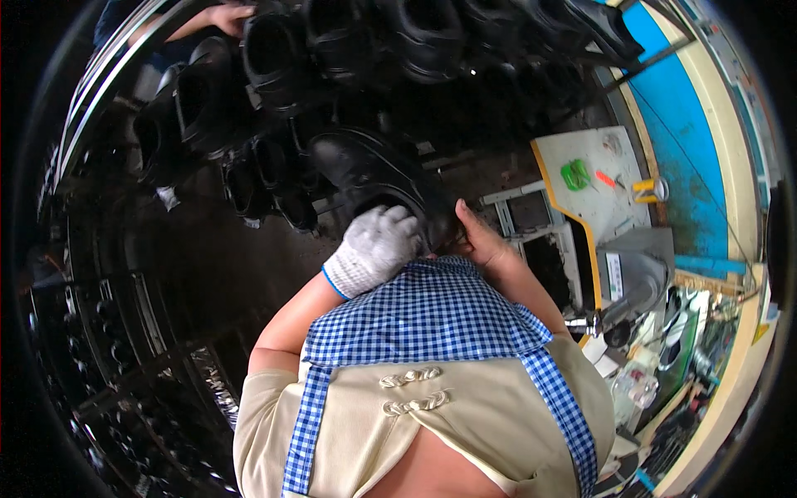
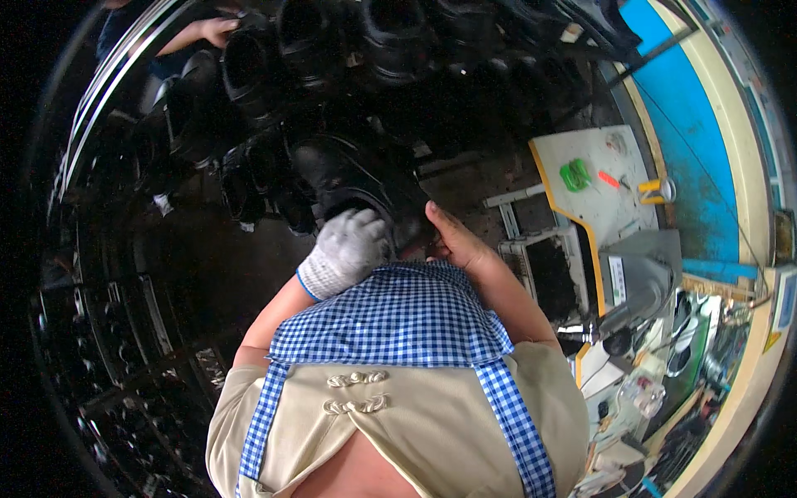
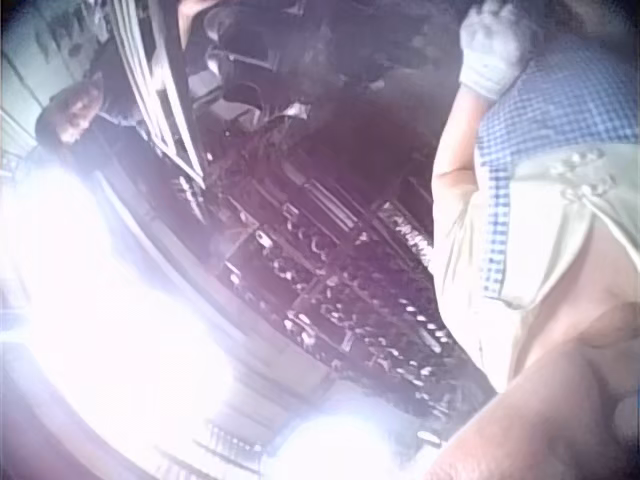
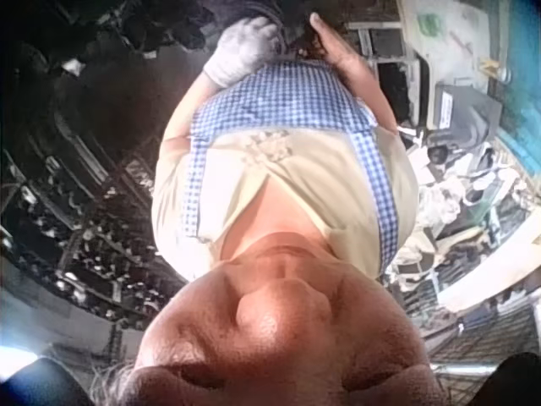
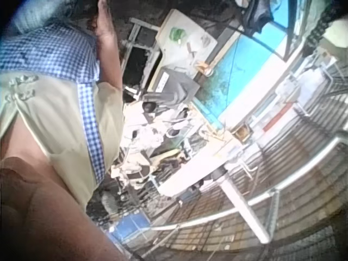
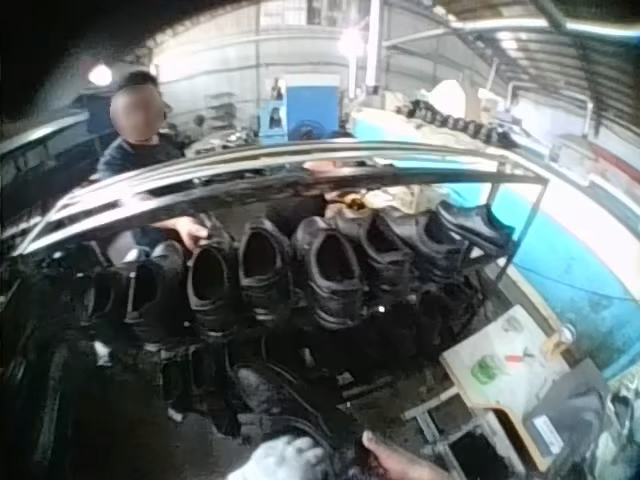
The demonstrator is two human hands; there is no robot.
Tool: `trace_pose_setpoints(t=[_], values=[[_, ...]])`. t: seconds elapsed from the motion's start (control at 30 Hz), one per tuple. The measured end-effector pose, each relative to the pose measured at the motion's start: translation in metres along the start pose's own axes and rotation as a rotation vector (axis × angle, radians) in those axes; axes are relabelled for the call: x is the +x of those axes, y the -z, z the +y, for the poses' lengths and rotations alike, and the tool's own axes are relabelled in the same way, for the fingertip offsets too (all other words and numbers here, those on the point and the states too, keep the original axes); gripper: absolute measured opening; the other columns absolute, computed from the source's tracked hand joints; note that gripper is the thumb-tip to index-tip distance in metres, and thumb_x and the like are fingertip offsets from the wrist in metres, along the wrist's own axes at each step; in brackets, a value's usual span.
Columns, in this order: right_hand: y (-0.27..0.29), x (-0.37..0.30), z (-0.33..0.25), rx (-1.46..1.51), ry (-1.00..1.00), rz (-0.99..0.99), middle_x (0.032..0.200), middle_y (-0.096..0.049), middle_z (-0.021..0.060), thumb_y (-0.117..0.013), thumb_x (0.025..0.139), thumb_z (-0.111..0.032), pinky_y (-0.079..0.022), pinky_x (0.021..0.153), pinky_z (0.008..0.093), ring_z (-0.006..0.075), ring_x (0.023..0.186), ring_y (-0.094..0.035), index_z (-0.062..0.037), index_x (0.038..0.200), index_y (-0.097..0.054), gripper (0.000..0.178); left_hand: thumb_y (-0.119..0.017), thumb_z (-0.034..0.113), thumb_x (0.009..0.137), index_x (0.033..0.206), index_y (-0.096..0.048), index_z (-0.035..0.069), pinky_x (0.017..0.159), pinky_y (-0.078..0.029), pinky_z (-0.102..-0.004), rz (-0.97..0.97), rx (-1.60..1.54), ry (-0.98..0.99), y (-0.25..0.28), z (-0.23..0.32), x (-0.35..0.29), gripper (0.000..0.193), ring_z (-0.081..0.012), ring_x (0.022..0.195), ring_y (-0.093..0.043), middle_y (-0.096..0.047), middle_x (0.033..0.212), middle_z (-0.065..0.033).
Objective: The person picks up black shoes from a metal rack, wipes the exterior with a white cloth, and uses a small knife to scrape the soles and edges. The person handles the shoes one at a time, rotating them to clean different sides before placing them back on the rack.
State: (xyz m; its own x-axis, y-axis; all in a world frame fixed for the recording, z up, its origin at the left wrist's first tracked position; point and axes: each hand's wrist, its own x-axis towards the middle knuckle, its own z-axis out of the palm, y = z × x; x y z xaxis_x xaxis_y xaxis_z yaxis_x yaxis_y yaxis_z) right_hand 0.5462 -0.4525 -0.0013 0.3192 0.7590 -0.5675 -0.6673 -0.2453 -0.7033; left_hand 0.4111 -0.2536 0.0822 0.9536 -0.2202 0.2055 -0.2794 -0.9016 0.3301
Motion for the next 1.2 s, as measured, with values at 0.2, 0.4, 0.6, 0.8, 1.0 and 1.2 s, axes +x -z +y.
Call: trace_pose_setpoints(t=[0.2,0.4,0.6,0.8,1.0,1.2], values=[[-0.029,0.007,0.010,0.216,-0.062,0.066,0.139,-0.049,0.0173,-0.055,0.088,-0.060,-0.040,0.105,0.0442,0.0280,0.129,-0.047,-0.0086,0.141,-0.043,0.075,-0.070,0.019,0.073,0.107,-0.069,0.009,0.078,-0.053,-0.0399,-0.002,-0.355,-0.023,0.029,-0.011,-0.024,0.035,-0.0281,0.095,-0.064,-0.067,0.106,-0.0102],[0.041,0.032,0.052,0.392,-0.109,-0.177,0.134,-0.053,0.0210,-0.045,0.092,-0.062,-0.049,0.096,0.0485,0.0334,0.119,-0.055,-0.0105,0.136,-0.052,0.069,-0.068,0.011,0.085,0.141,-0.042,0.003,0.098,-0.047,-0.0363,0.906,-0.833,0.819,0.032,-0.034,-0.058,0.062,-0.0222,0.120,-0.054,-0.050,0.137,-0.0161],[0.047,0.054,0.062,0.411,-0.148,-0.104,0.128,-0.057,0.0176,-0.049,0.093,-0.048,-0.050,0.090,0.0428,0.0283,0.112,-0.058,-0.0089,0.132,-0.055,0.056,-0.072,0.011,0.081,0.134,-0.048,0.003,0.105,-0.040,-0.0331,0.940,-1.329,0.693,0.023,-0.032,-0.054,0.059,-0.0191,0.118,-0.052,-0.057,0.123,-0.0073],[0.012,0.065,0.053,0.166,-0.162,-0.027,0.119,-0.062,0.0139,-0.055,0.093,-0.030,-0.052,0.082,0.0360,0.0217,0.102,-0.061,-0.0064,0.126,-0.059,0.041,-0.077,0.008,0.078,0.135,-0.044,0.003,0.106,-0.040,-0.0345,0.965,-1.286,0.582,0.025,-0.018,-0.042,0.066,-0.0193,0.120,-0.051,-0.053,0.127,-0.0089],[-0.021,0.062,-0.008,-0.426,0.247,0.225,0.111,-0.067,0.0102,-0.062,0.094,-0.013,-0.053,0.074,0.0291,0.0151,0.093,-0.064,-0.0038,0.121,-0.063,0.028,-0.081,0.014,0.076,0.138,-0.042,0.001,0.106,-0.041,-0.0354,0.949,-1.131,0.350,0.047,-0.038,-0.041,0.075,-0.0206,0.121,-0.051,-0.053,0.130,-0.0105],[-0.094,-0.002,-0.120,-0.942,1.283,-0.109,0.083,-0.065,0.0039,-0.071,0.084,-0.003,-0.046,0.053,0.0211,0.0108,0.066,-0.061,-0.0068,0.105,-0.070,0.021,-0.081,0.030,0.074,0.128,-0.054,-0.002,0.098,-0.046,-0.0323,0.573,-1.062,0.413,0.080,-0.043,-0.033,0.069,-0.0178,0.108,-0.060,-0.063,0.117,-0.0101]])
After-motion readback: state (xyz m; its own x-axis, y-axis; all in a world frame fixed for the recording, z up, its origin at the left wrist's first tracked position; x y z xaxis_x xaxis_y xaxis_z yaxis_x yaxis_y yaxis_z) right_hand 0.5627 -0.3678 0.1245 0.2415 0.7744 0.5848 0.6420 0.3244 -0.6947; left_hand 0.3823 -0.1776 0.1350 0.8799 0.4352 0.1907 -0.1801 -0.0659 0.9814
